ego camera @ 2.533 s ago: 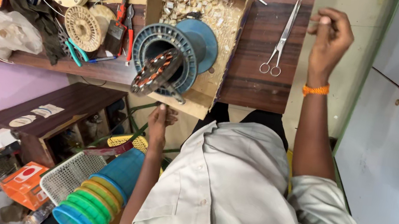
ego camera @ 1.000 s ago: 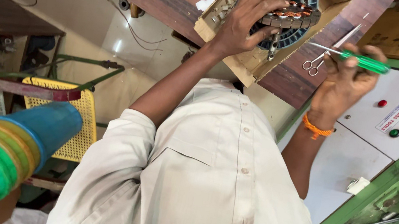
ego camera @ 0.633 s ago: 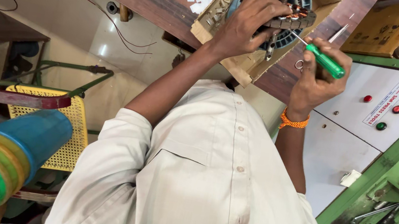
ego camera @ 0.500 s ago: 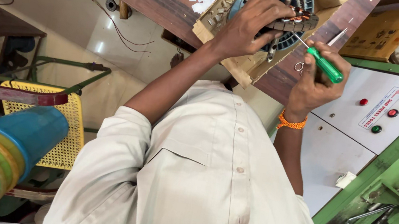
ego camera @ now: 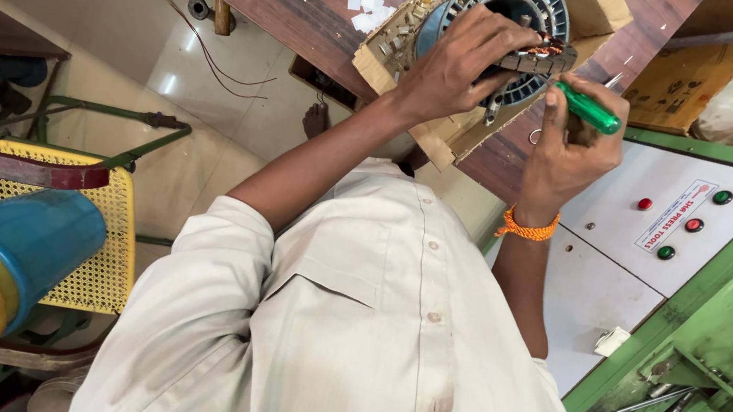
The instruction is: The person works on an electric motor stator, using a screwdriver and scissors to adjust and secure copper windings. They handle small white insulating pieces and later review several handwritten documents on the workbench.
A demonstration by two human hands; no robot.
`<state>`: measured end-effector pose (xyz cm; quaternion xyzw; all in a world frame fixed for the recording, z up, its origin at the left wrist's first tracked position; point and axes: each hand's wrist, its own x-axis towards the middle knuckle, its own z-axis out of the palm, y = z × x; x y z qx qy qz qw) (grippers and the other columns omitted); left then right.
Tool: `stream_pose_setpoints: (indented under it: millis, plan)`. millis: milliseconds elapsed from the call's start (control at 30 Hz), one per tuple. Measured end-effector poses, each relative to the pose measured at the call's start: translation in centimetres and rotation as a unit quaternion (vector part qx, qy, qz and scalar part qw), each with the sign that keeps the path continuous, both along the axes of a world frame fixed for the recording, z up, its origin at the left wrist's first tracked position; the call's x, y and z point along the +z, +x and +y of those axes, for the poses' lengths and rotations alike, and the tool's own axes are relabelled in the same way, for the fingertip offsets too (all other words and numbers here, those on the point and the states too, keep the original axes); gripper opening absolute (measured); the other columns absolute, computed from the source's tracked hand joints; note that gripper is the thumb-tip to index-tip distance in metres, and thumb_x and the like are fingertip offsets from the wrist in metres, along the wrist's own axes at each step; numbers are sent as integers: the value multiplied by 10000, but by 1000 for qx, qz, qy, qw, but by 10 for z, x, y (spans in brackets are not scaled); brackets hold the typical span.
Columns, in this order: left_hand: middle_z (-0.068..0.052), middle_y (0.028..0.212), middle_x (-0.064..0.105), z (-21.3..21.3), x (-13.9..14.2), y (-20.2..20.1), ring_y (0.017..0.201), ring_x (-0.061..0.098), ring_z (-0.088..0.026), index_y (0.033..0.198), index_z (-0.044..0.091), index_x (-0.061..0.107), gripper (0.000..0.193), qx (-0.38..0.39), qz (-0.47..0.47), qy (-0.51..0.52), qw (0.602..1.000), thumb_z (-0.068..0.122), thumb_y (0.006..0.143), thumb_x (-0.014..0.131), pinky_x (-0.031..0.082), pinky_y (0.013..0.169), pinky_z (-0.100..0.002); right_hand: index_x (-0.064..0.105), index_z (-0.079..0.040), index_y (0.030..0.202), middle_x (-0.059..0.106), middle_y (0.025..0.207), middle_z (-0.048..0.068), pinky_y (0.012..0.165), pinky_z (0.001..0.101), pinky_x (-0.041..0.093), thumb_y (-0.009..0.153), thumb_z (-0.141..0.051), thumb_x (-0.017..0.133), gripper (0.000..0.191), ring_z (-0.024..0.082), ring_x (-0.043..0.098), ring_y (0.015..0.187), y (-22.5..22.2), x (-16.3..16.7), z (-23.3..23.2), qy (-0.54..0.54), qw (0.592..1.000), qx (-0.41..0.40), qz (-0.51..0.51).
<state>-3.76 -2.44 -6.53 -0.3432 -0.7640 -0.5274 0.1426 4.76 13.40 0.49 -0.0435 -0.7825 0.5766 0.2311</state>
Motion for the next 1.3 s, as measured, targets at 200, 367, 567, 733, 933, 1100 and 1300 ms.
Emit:
stream_pose_setpoints:
  millis: [200, 367, 567, 733, 933, 1100, 1300]
  plan:
    - [-55, 1187, 622, 11, -5, 3, 1089, 581, -262, 1347, 78, 593, 574, 63, 37, -10, 997, 184, 862, 880, 480, 966, -421, 642, 30, 1171, 693, 1206, 152, 851, 274, 592, 1067, -69, 729, 169, 143, 677, 999, 6, 4, -7, -13, 999, 4, -43]
    - [-18, 1117, 622, 18, -6, 11, 1034, 577, -236, 1232, 106, 634, 452, 110, 21, -40, 993, 128, 836, 849, 442, 867, -423, 618, 8, 1147, 657, 1189, 140, 611, 203, 522, 1053, -151, 686, 197, 75, 598, 732, 8, -12, -13, -10, 1000, 8, 5]
    - [-34, 1058, 595, 18, 2, 9, 1013, 557, -255, 1215, 93, 629, 444, 105, 23, -33, 994, 148, 836, 853, 427, 840, -425, 655, 18, 1168, 685, 1070, 136, 528, 209, 494, 1078, -166, 713, 213, 96, 618, 728, 6, -3, 10, 17, 998, 14, -66]
    - [-41, 1069, 603, 18, 1, 10, 1016, 559, -256, 1173, 94, 627, 409, 108, 4, -20, 994, 141, 834, 850, 428, 854, -428, 607, 20, 1187, 679, 1154, 133, 603, 230, 536, 1094, -152, 712, 222, 101, 631, 786, 5, -16, 16, 19, 999, 36, -35]
    - [-55, 1077, 612, 18, -1, 6, 1021, 567, -263, 1219, 100, 631, 423, 95, 28, -22, 995, 191, 875, 860, 441, 876, -426, 628, 38, 1193, 697, 1132, 165, 770, 299, 580, 1128, -37, 724, 138, 212, 676, 923, 9, -28, 25, 143, 987, 58, 38]
    - [-69, 1194, 670, -4, -6, -10, 1118, 615, -269, 1433, 45, 523, 658, -46, -22, 67, 996, 224, 898, 861, 475, 1028, -440, 631, 46, 1145, 728, 1069, 177, 629, 243, 567, 1023, -17, 730, 168, 155, 676, 775, 10, 14, 41, -3, 998, 43, 48]
    - [-76, 1231, 689, -3, -11, -9, 1156, 643, -273, 1420, 88, 566, 579, -57, -52, 76, 994, 86, 899, 817, 500, 1054, -427, 640, 74, 1206, 745, 1127, 183, 667, 228, 565, 1102, -29, 765, 192, 117, 663, 787, -16, 46, 47, 28, 993, 86, -74]
